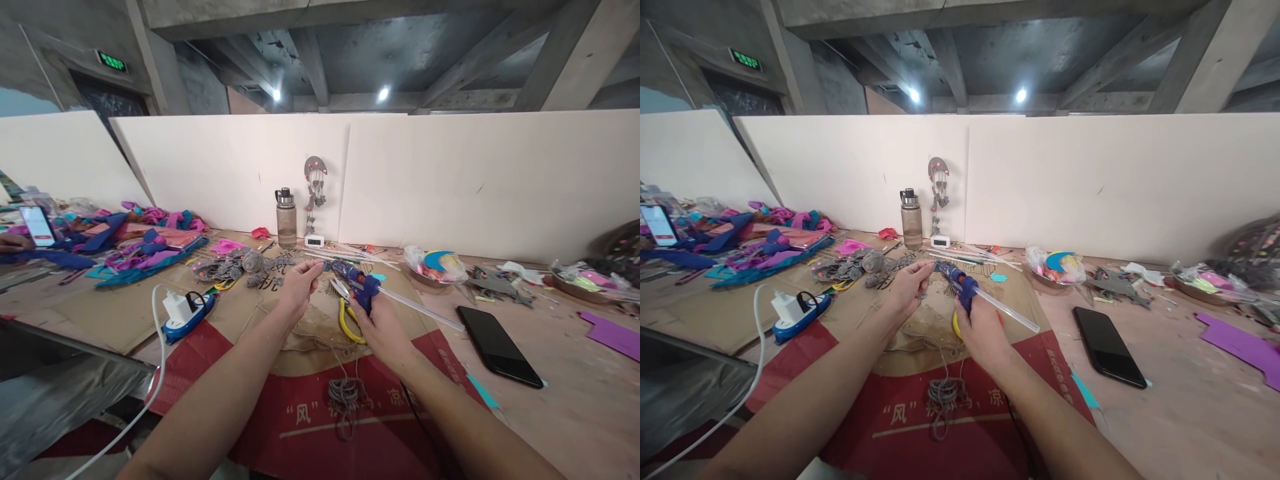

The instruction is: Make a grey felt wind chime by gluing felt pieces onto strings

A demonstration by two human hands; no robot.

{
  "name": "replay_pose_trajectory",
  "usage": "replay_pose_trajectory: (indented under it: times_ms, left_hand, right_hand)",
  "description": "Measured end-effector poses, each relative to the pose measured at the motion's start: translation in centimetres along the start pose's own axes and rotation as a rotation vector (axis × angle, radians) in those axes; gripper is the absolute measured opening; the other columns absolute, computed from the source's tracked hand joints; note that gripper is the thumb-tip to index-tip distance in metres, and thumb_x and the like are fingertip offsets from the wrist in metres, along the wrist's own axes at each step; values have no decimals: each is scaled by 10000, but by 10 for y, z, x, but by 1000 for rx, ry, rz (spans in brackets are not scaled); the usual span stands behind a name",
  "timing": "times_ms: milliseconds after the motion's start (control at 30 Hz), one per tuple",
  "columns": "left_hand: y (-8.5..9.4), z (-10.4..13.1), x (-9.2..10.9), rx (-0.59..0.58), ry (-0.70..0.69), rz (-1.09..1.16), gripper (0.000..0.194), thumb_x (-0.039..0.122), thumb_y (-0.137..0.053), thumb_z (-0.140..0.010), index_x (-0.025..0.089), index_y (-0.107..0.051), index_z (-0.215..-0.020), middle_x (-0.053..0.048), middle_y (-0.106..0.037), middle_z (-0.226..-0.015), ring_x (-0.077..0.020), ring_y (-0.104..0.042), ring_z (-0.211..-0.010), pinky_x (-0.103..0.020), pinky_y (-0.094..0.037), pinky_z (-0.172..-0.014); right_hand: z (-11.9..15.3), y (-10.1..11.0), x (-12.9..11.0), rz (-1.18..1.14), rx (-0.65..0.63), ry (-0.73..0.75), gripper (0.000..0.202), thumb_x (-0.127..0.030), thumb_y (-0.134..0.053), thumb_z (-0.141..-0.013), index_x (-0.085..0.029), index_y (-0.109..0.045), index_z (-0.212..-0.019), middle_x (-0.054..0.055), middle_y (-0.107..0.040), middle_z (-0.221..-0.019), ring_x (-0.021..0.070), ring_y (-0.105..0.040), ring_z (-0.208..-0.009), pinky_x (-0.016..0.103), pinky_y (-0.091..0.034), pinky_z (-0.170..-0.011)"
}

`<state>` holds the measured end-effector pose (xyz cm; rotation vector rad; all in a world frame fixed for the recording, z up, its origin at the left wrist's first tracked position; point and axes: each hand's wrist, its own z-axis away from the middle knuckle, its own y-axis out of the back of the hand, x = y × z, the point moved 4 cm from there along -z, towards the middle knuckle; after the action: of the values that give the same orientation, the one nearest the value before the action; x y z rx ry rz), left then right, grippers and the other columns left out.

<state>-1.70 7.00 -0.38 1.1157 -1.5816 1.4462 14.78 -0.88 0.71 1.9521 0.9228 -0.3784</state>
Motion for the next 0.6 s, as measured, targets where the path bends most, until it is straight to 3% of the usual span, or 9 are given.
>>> replay_pose_trajectory:
  times_ms: [367,600]
  left_hand:
    - [0,2,1,15,-16,1,472,475,-825,-514,132,-666,-798,83,-426,-427,-16,-270,-369,-192,-94,-397]
    - [-1,3,1,-7,-9,-3,483,495,-822,-511,133,-652,-782,84,-416,-422,-18,-271,-363,-196,-77,-391]
  right_hand:
    - [3,-3,-1,57,27,-25,275,-377,-391,-901,-168,-560,-962,162,-647,-987,294,-608,-962,441,-487,-837]
    - [2,-3,-3,54,15,-13,322,-380,-376,-912,-148,-548,-1054,154,-642,-991,279,-604,-928,449,-476,-854]
